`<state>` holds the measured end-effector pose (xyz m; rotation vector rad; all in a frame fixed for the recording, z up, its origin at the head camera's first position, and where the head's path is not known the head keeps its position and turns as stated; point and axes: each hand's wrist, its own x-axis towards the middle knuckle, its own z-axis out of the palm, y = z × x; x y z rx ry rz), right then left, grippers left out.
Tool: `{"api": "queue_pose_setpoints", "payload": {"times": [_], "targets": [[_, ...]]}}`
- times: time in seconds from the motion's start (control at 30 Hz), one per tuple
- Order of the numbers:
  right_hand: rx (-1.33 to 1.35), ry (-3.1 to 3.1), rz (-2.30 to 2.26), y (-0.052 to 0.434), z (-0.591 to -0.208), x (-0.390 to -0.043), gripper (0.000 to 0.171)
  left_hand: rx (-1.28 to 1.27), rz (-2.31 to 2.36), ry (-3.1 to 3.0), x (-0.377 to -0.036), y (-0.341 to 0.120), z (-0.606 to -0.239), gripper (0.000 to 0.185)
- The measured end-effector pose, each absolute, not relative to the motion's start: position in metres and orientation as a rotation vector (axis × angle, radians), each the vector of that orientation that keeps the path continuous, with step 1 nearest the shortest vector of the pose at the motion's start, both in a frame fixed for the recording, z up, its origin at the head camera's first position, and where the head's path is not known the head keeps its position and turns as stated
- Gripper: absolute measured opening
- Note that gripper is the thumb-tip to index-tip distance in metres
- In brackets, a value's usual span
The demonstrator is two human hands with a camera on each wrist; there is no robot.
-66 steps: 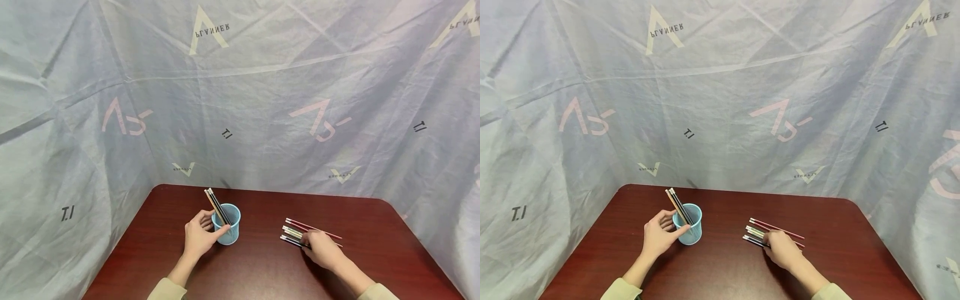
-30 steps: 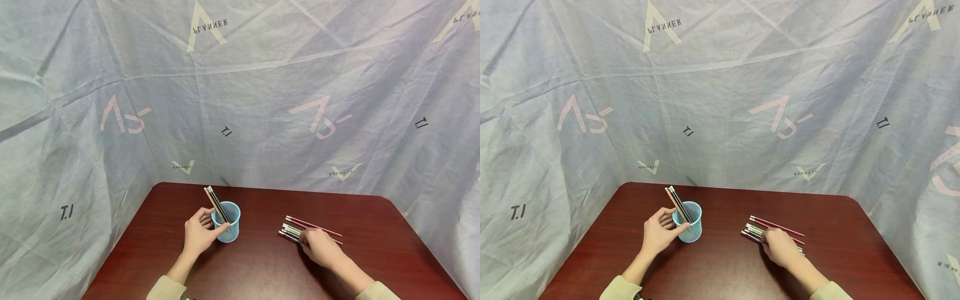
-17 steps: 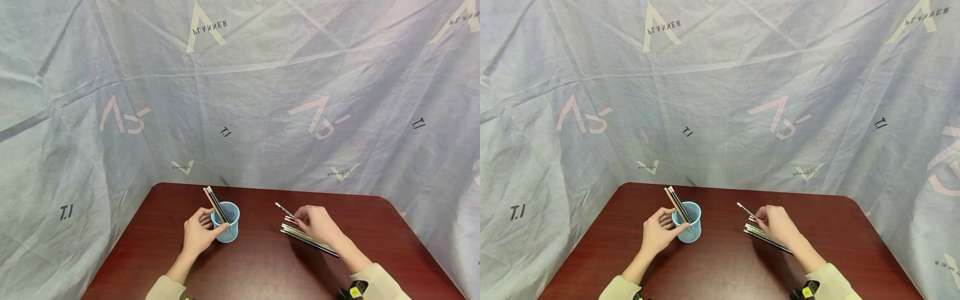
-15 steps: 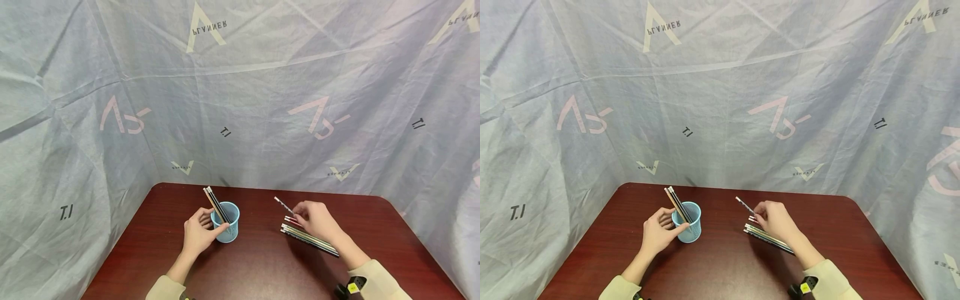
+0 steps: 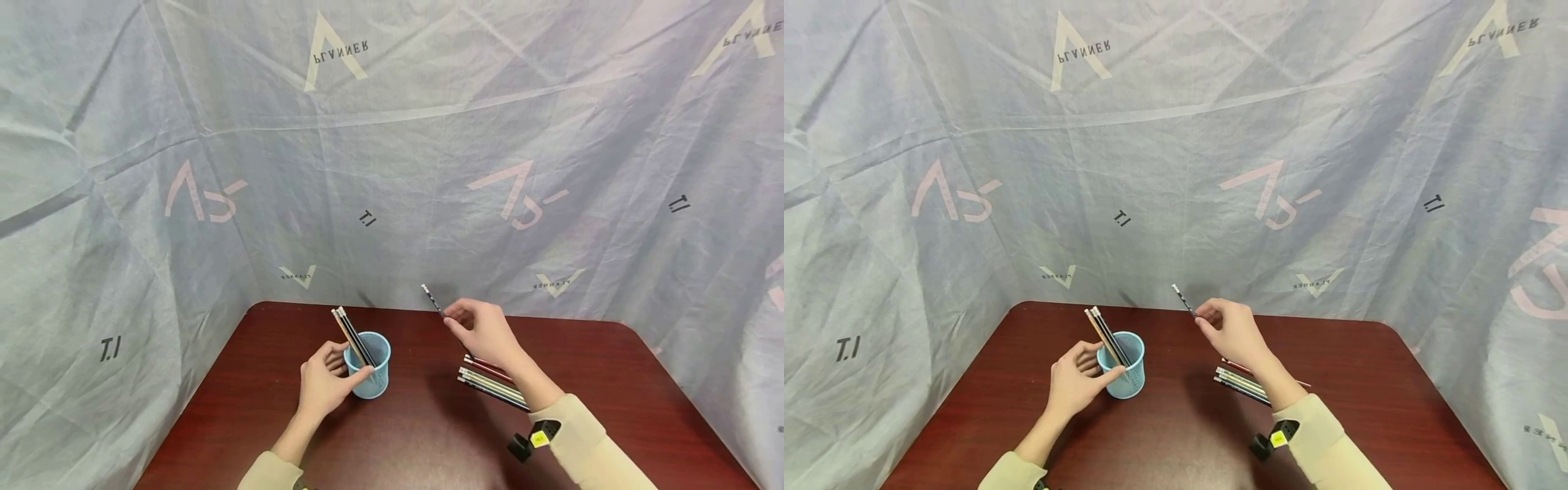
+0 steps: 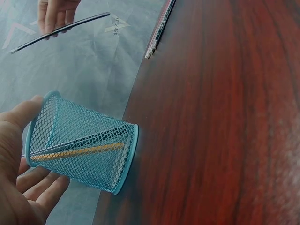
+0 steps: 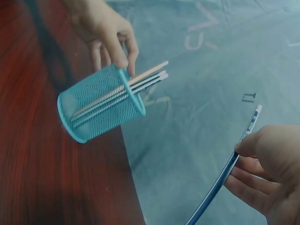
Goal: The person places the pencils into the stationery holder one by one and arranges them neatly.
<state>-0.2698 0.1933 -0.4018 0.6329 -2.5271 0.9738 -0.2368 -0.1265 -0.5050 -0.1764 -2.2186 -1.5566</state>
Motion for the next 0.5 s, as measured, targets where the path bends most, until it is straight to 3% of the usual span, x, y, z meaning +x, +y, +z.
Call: {"api": "queue_pose_setpoints", "payload": {"times": [0.5], "targets": [[0.689, -2.387, 1.292, 0.148, -0.383, -0.287, 0.009, -0.186, -1.575, -2.208, -0.237, -0.126, -0.505, 0.057]]}}
